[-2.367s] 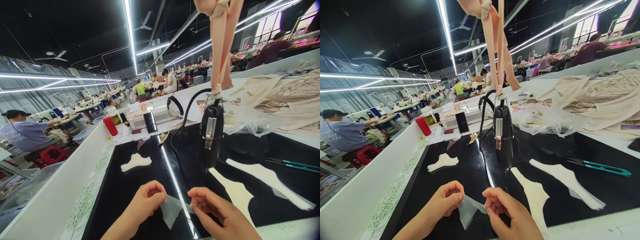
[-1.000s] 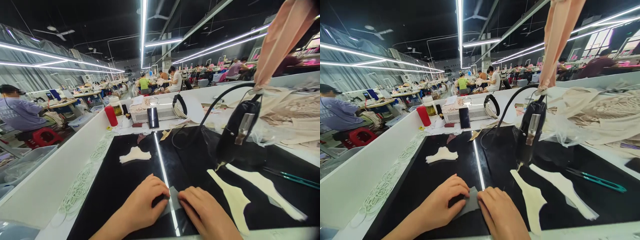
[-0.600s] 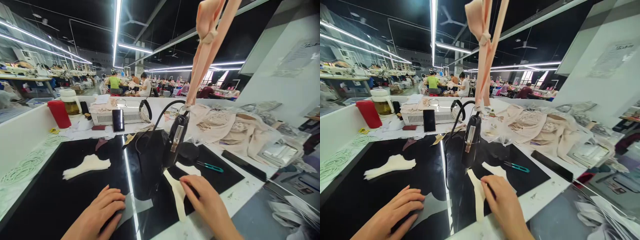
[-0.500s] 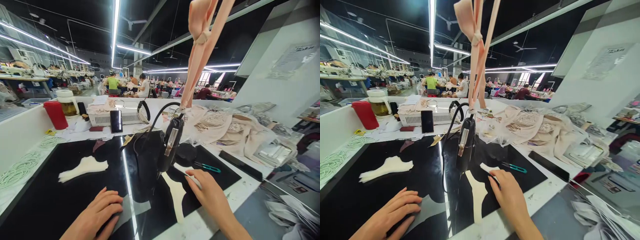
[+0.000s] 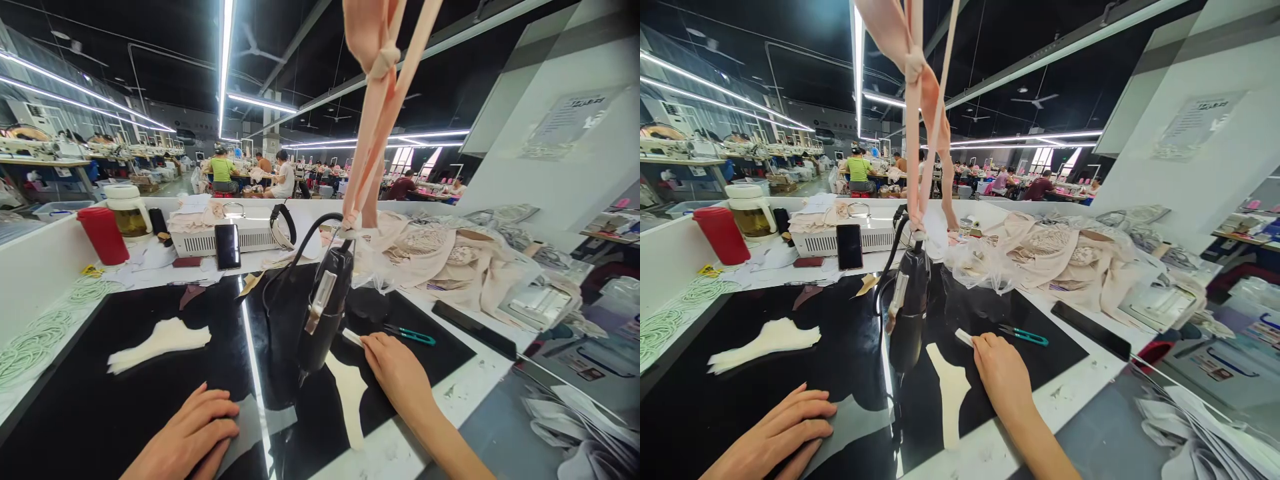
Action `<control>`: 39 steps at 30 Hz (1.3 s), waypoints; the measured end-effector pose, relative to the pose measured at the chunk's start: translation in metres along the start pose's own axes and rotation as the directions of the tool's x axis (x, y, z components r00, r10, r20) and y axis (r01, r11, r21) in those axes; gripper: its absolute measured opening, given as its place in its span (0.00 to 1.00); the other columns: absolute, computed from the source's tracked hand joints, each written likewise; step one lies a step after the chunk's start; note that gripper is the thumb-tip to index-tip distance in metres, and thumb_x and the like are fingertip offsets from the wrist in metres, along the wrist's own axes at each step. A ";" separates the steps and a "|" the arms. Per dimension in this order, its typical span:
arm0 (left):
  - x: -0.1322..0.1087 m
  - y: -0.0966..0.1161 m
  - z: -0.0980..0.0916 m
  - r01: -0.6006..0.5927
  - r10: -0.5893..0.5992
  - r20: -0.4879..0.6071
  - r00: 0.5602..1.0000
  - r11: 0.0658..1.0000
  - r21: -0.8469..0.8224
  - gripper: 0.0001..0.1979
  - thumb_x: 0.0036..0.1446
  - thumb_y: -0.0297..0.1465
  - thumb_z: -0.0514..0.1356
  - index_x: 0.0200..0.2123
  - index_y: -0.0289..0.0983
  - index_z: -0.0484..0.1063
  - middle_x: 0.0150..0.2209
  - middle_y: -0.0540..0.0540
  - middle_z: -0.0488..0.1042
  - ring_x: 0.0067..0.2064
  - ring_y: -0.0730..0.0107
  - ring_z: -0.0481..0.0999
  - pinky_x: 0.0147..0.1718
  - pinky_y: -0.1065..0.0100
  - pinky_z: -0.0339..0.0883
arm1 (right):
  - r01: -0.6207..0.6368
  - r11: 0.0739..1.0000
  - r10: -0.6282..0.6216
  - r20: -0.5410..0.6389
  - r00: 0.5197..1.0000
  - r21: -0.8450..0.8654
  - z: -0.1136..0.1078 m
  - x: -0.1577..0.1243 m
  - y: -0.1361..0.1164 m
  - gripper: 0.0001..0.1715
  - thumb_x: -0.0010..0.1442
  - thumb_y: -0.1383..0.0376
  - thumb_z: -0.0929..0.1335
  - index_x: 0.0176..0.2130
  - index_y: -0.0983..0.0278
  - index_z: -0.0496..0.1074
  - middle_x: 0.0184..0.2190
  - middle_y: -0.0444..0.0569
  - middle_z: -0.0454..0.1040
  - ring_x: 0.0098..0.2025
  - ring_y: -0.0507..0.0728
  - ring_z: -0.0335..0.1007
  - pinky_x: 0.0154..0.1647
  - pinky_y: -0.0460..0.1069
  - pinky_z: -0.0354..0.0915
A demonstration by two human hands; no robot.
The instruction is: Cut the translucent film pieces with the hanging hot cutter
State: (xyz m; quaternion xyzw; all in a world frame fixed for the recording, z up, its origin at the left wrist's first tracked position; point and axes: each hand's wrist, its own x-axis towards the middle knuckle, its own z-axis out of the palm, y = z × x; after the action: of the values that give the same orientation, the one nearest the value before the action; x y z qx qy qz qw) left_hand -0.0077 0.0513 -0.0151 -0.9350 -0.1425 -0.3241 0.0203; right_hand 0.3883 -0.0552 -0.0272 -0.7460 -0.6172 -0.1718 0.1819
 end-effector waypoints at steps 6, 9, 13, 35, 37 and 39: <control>-0.001 0.002 -0.001 -0.007 0.007 -0.004 1.000 1.000 0.024 0.07 0.65 0.35 0.63 0.45 0.47 0.80 0.47 0.54 0.84 0.52 0.69 0.83 0.61 0.69 0.65 | -0.125 0.988 0.122 0.038 0.992 0.089 -0.009 0.003 -0.001 0.09 0.72 0.64 0.69 0.39 0.65 0.75 0.34 0.44 0.77 0.37 0.55 0.76 0.41 0.53 0.74; 0.000 0.003 -0.001 -0.003 0.003 -0.013 1.000 1.000 0.029 0.07 0.66 0.36 0.63 0.45 0.47 0.79 0.46 0.54 0.84 0.52 0.69 0.83 0.61 0.69 0.65 | -0.194 0.966 0.185 0.065 0.981 0.172 -0.012 0.003 0.000 0.11 0.73 0.62 0.67 0.40 0.65 0.76 0.35 0.45 0.78 0.36 0.54 0.77 0.40 0.52 0.74; 0.000 0.004 0.000 -0.004 0.005 -0.027 1.000 0.999 0.041 0.07 0.67 0.37 0.62 0.44 0.47 0.79 0.45 0.53 0.84 0.52 0.69 0.83 0.61 0.69 0.65 | -0.249 0.926 0.227 0.107 0.968 0.286 -0.013 0.003 0.007 0.12 0.73 0.59 0.68 0.42 0.65 0.76 0.39 0.46 0.79 0.40 0.56 0.78 0.45 0.55 0.74; 0.006 0.007 -0.005 0.036 -0.036 -0.057 0.998 0.999 0.001 0.07 0.68 0.36 0.61 0.42 0.46 0.80 0.45 0.53 0.84 0.50 0.70 0.84 0.58 0.72 0.68 | -0.309 0.285 0.816 -0.061 0.575 0.907 -0.036 0.007 0.023 0.23 0.68 0.46 0.68 0.47 0.63 0.70 0.32 0.42 0.72 0.23 0.49 0.64 0.24 0.45 0.68; 0.007 0.009 -0.006 0.066 -0.067 -0.028 0.997 0.997 -0.028 0.06 0.67 0.34 0.62 0.43 0.47 0.80 0.46 0.54 0.84 0.51 0.69 0.84 0.60 0.71 0.67 | -0.255 0.301 0.786 -0.087 0.612 0.919 -0.048 0.003 0.004 0.26 0.63 0.42 0.70 0.44 0.61 0.70 0.25 0.38 0.67 0.21 0.48 0.58 0.20 0.43 0.61; 0.007 0.011 -0.009 0.111 -0.111 0.011 0.994 0.992 -0.063 0.06 0.66 0.33 0.62 0.43 0.46 0.79 0.47 0.53 0.83 0.52 0.68 0.83 0.61 0.69 0.67 | -0.254 0.307 0.741 -0.063 0.668 0.917 -0.058 0.001 -0.016 0.26 0.60 0.42 0.73 0.42 0.60 0.71 0.21 0.37 0.65 0.20 0.48 0.55 0.18 0.43 0.56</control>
State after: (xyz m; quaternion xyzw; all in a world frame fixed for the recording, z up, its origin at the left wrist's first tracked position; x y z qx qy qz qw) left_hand -0.0047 0.0409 -0.0033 -0.9270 -0.1839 -0.3256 -0.0283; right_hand 0.3711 -0.0801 0.0247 -0.6416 -0.2732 0.0454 0.7153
